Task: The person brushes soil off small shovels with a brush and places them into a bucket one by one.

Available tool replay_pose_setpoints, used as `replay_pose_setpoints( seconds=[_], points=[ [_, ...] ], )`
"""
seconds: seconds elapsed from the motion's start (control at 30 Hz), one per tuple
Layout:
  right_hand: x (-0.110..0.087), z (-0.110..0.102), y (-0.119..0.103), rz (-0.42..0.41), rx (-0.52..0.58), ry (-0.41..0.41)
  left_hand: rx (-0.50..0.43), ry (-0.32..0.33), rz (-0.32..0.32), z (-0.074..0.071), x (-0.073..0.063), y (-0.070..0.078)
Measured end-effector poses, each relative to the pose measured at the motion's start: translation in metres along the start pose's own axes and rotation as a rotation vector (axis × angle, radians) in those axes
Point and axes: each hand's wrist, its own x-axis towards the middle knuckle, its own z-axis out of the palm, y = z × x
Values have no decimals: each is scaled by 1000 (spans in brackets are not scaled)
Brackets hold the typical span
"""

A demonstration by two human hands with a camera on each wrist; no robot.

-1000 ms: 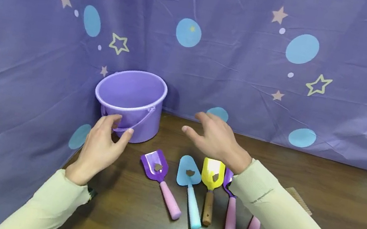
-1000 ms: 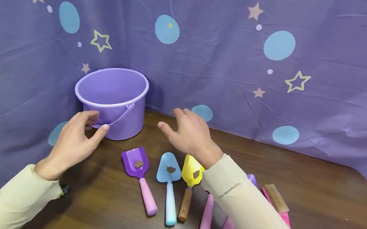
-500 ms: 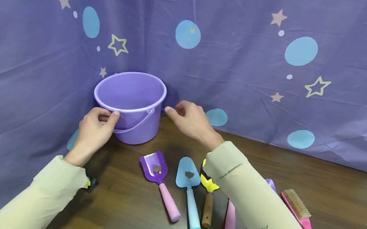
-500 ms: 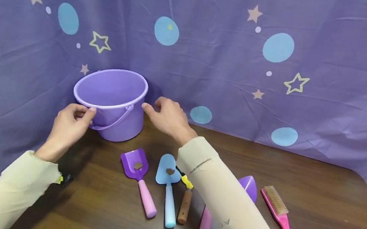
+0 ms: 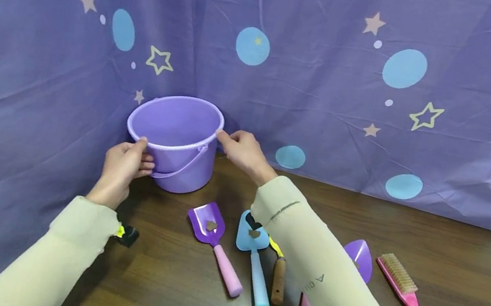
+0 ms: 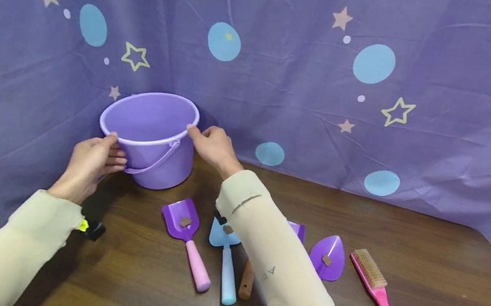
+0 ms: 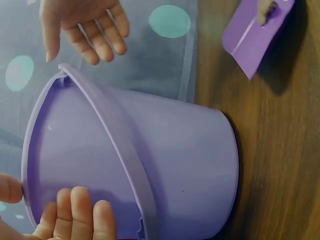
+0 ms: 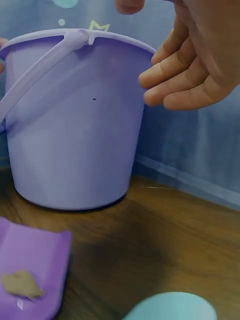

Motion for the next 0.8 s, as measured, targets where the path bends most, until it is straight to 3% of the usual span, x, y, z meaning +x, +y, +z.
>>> replay_pose_setpoints(
  seconds=[0.2,0.33,0.57,0.8],
  points=[
    [5,12,-3,69,280,-87,-258,-110,-96,-9,4,4],
    [5,23,-5,79,382,-132,-410,-167,-157,-13,5,5],
    [6,32,-6,105,482,-105,-494,-203,-183,-12,4,9],
    [6,36,-8,150,585,-94,-500,-208,-193,-11,3,10]
  ],
)
